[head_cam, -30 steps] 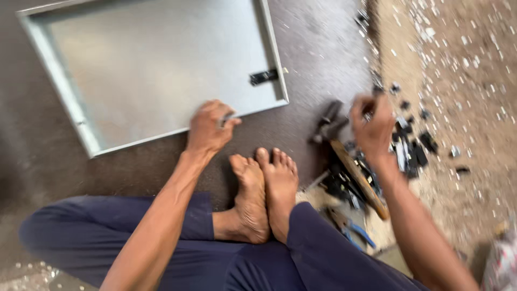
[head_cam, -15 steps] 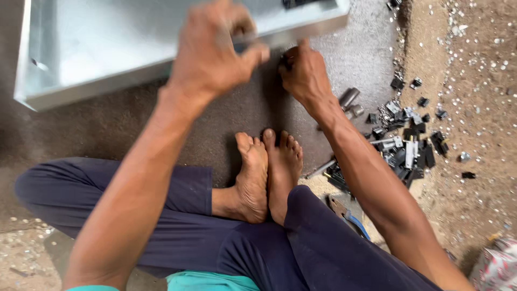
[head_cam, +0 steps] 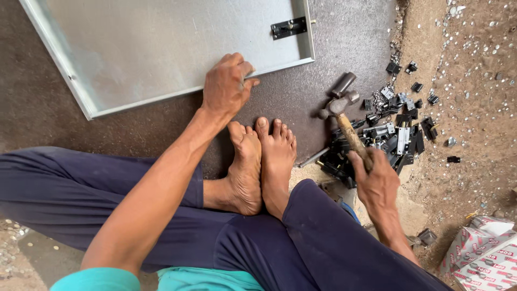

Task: The person sits on the floor and uses a hammer to attach metal latches to rectangular metal frames. They repeatedly pick up frames, position latches, and hammer them into place, stacking completed frames nearby.

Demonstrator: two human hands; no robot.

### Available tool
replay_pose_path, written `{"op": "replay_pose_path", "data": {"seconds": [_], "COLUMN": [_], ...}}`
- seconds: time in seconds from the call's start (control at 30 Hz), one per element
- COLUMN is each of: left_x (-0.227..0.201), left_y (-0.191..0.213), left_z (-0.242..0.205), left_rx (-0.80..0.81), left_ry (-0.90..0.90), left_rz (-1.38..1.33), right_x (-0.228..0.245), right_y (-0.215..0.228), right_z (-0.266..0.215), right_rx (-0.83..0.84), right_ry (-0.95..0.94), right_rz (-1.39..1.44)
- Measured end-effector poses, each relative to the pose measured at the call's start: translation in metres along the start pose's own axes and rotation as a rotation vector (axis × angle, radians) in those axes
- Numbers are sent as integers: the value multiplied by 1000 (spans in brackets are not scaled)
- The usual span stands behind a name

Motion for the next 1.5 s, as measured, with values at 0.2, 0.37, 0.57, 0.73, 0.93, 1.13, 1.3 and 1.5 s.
{"op": "replay_pose_path", "data": {"seconds": [0.2, 0.37, 0.57, 0.73, 0.93, 1.13, 1.3, 1.5], "left_x": [-3, -7, 6, 9, 8, 11, 5, 1], "left_y": [2, 16, -7, -9, -8, -12, -4, 18], "left_z": [3, 6, 4, 9, 6, 1, 4, 12], "left_rx": [-21, 2, 48, 74, -12, -67, -6, 198], "left_ry": [-22, -45, -7, -2, -44, -66, -18, 151], "left_rz": [8, -14, -36, -50, -20, 23, -36, -178], "right_x": [55, 112, 127, 128, 126, 138, 142, 145], "right_y": [38, 21, -14, -24, -16, 5, 8, -1], "right_z": [-31, 4, 28, 40, 18, 18, 14, 18], "right_rx": [132, 115, 75, 59, 13, -7, -45, 93], "right_ry": [256, 414, 503, 345, 408, 475, 554, 328], "right_rz": [591, 539, 731, 456, 640, 609, 600, 635]}}
Point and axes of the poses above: each hand's wrist, its own z-axis towards the middle knuckle, its own y-axis out of the back of the hand, x = y × z, the point moved 5 cm from there along z, towards the middle knuckle, and after that the axes turned 13 degrees about x, right-handed, at the moved point
